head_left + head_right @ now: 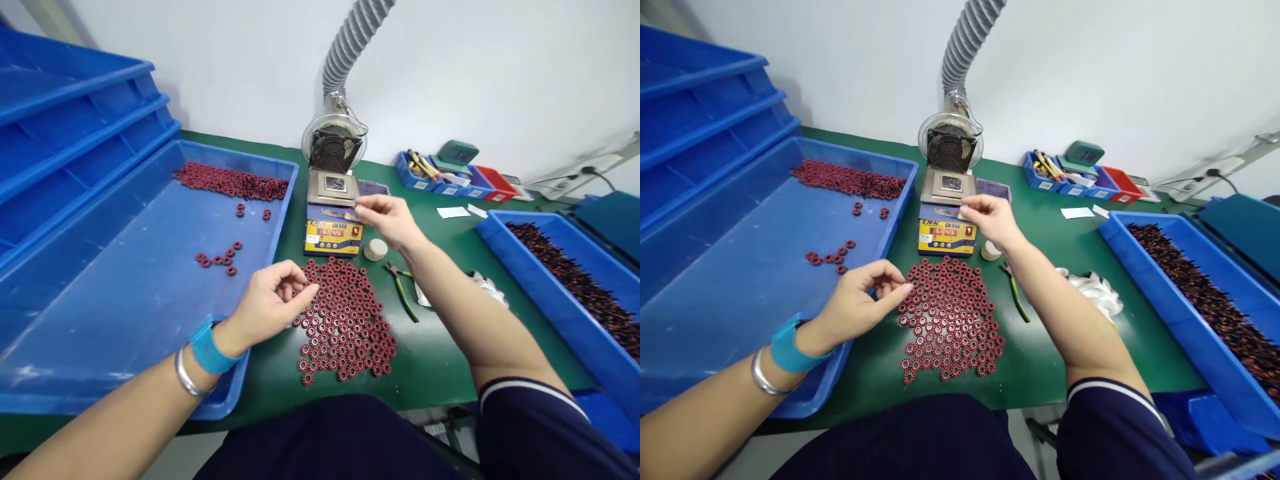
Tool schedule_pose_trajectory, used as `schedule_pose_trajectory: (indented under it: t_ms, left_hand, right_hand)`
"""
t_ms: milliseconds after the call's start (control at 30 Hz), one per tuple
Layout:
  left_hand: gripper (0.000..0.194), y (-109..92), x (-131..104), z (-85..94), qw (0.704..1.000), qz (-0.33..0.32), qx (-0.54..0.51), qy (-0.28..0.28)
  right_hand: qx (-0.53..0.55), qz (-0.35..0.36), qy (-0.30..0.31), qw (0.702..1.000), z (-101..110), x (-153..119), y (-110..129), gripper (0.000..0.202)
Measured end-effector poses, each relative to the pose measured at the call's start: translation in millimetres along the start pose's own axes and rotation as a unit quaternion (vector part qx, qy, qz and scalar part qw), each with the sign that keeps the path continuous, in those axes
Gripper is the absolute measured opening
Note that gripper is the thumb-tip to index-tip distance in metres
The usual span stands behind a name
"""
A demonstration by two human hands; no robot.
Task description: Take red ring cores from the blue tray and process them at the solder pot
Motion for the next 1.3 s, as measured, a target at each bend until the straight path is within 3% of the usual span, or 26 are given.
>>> schedule_pose_trajectory:
  t_ms: [133, 300, 467, 700, 933, 1100, 1300]
  left_hand:
    - [0.019, 10.0, 2.7, -8.4, 0.993, 0.003, 0.057, 0.102]
    - [0.019, 18.9, 4.6, -10.6, 0.985, 0.008, 0.088, 0.148]
    - [0.02, 19.7, 5.3, -9.6, 0.983, 0.003, 0.093, 0.159]
    - [0.019, 19.4, 3.9, -8.6, 0.98, -0.019, 0.116, 0.163]
    - [0.018, 18.4, 3.8, -8.9, 0.979, -0.025, 0.117, 0.167]
    - [0.019, 18.1, 4.5, -9.2, 0.979, -0.019, 0.111, 0.171]
    - [0.019, 17.4, 3.8, -8.5, 0.979, -0.013, 0.113, 0.17]
  right_hand:
    - [-0.193, 0.045, -0.007, 0.98, 24.3, 48.3, 12.0, 0.022]
    - [-0.374, 0.045, 0.008, 0.926, 26.9, 80.3, 17.5, 0.017]
    - [-0.435, 0.038, 0.025, 0.899, 23.1, 94.3, 15.2, 0.017]
    - [-0.458, 0.055, 0.047, 0.886, 19.3, 108.1, 6.3, 0.016]
    - [-0.456, 0.047, 0.06, 0.887, 14.4, 112.9, 0.6, 0.015]
    - [-0.457, 0.046, 0.049, 0.887, 15.1, 107.7, 9.5, 0.015]
    - [-0.258, 0.021, 0.052, 0.965, 17.8, 76.6, 25.2, 0.019]
Point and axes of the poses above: each hand's wrist, its own x-axis towards the middle knuckle, its own z-axis out of the back of the hand, y = z × x, the point moved 2 cm from there along x, towards the middle knuckle, and after that the axes turned 7 degrees about y, right-handed, at the moved point
